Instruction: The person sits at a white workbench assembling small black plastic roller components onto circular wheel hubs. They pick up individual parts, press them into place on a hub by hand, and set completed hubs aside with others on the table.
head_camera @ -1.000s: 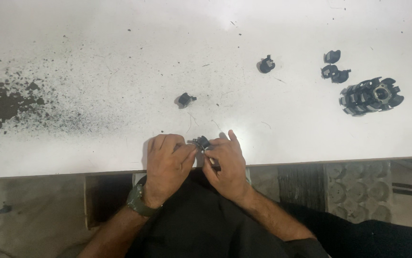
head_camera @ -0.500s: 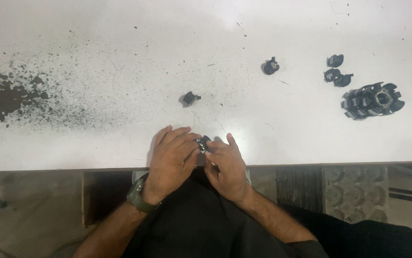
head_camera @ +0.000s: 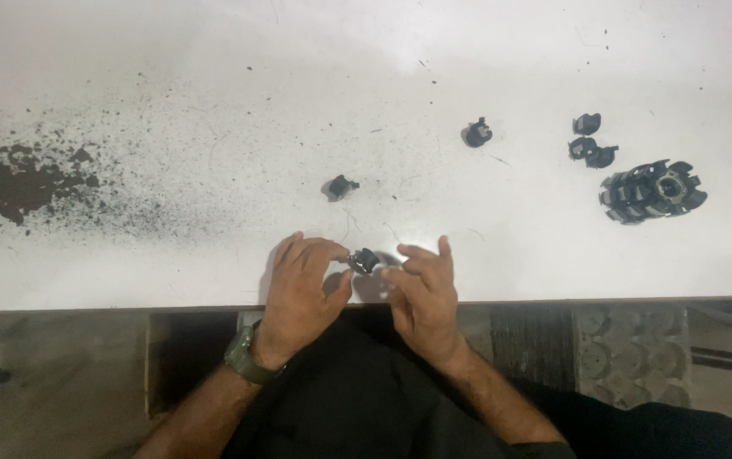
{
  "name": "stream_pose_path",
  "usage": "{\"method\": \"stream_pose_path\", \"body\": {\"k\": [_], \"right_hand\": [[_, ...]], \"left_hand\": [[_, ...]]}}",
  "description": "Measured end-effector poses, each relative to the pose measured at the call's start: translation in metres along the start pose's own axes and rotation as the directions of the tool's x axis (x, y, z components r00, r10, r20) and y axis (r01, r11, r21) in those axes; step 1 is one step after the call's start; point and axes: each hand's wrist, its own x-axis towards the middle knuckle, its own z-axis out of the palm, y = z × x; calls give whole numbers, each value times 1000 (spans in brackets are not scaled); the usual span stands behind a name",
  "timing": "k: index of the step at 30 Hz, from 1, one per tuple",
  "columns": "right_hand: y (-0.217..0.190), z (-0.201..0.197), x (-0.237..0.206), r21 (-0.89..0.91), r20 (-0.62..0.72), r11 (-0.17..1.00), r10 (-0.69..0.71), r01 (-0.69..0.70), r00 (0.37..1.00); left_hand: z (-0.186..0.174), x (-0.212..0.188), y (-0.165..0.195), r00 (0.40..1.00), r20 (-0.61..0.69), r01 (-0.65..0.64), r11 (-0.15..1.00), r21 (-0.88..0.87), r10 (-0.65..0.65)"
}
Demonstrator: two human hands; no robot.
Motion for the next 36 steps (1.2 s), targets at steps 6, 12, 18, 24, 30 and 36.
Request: {"method": "stream_pose_path", "body": {"k": [6,12,18,24,30,36], "right_hand": [[-3,-3,16,-122,164,985,138,-119,977],[-5,-1,21,-114,213,989,118,-95,970],[-4,0,20,-99,163,989,125,-110,979],[-5,-4,24,-73,235,994,96,-81,967],[-4,-12,31,-79,282,997,35,-13,959],[-4,-12,28,-58,295,996,83,-69,952]], "left_hand": [[-9,8,-3,996,81,38,997,70,-44],[-15,18,1,994,98,-48,997,58,42],[-22,15,-2,979,131,-171,976,136,153],[-19,16,7,957,158,-271,947,173,245],[-28,32,13,939,294,185,983,11,-180],[-32,27,11,907,334,297,952,-73,-257]]}}
